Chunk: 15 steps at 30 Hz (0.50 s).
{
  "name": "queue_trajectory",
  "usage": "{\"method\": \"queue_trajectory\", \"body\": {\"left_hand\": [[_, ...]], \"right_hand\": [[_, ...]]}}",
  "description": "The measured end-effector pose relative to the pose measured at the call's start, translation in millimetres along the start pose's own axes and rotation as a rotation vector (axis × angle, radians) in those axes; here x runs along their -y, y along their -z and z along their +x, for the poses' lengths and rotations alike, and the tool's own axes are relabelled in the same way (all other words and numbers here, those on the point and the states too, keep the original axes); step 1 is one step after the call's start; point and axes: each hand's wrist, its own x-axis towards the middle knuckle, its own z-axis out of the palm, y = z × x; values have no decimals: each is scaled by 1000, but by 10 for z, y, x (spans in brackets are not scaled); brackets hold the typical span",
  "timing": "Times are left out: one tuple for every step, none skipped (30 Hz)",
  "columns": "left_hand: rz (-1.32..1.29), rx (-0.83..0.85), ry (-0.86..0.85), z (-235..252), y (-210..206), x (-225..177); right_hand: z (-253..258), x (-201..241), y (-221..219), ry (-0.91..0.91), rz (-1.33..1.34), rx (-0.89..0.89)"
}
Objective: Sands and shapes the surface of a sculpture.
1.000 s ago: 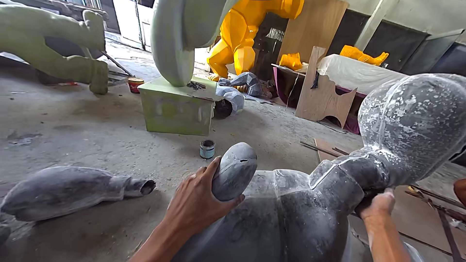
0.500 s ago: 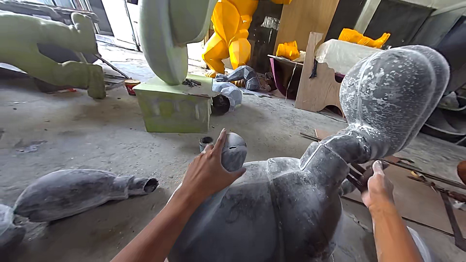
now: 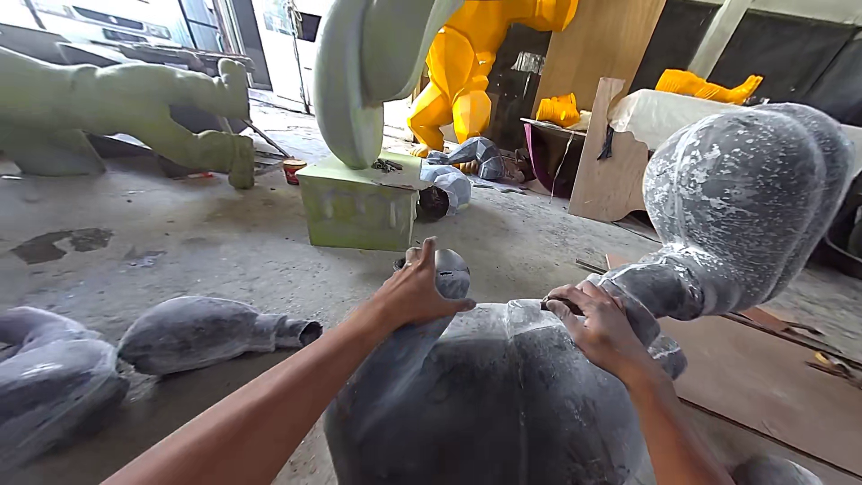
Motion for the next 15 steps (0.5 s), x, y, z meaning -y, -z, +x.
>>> {"method": "queue_trajectory", "body": {"left_hand": [[-40,-19,-10,6,-23,-3],[-53,-26,-3,-1,-32,-18],[-53,-22,10,-22,-37,-36],[-50,-13,25,-51,-43,-46],[-43,-9,43,-81,-56,-56],[-35,-12,62,-105,-70,-71],[-27,-21,76,-124,-78,-88],[-23,-26,87,-145,-86,-104],[-23,-20,92,-177,-94,-123],[-22,-12,94,-199,-95,-144],[-21,-6,90,-207,-85,-158],[-21,-12,74,-221,-85,-157],[-24,-14,54,-242,-91,-148],[-34,-10,33,-257,-87,-133],[-51,0,14,-253,-70,-104]], "right_hand": [[74,26,-13,-7,-74,104],[145,58,-9,-35,-142,228],[206,96,-12,-70,-203,346],[246,132,-37,-89,-227,424],[273,166,-72,-100,-216,474],[298,201,-116,-110,-184,501],[329,235,-187,-110,-135,512],[351,276,-277,-100,-84,524],[361,330,-341,-88,-53,555],[386,378,-341,-71,-55,602],[427,390,-284,-47,-64,652],[457,342,-207,-20,-55,694],[459,254,-119,-5,-38,725],[456,153,-43,-4,-32,743],[458,80,-6,-17,-29,751]]}}
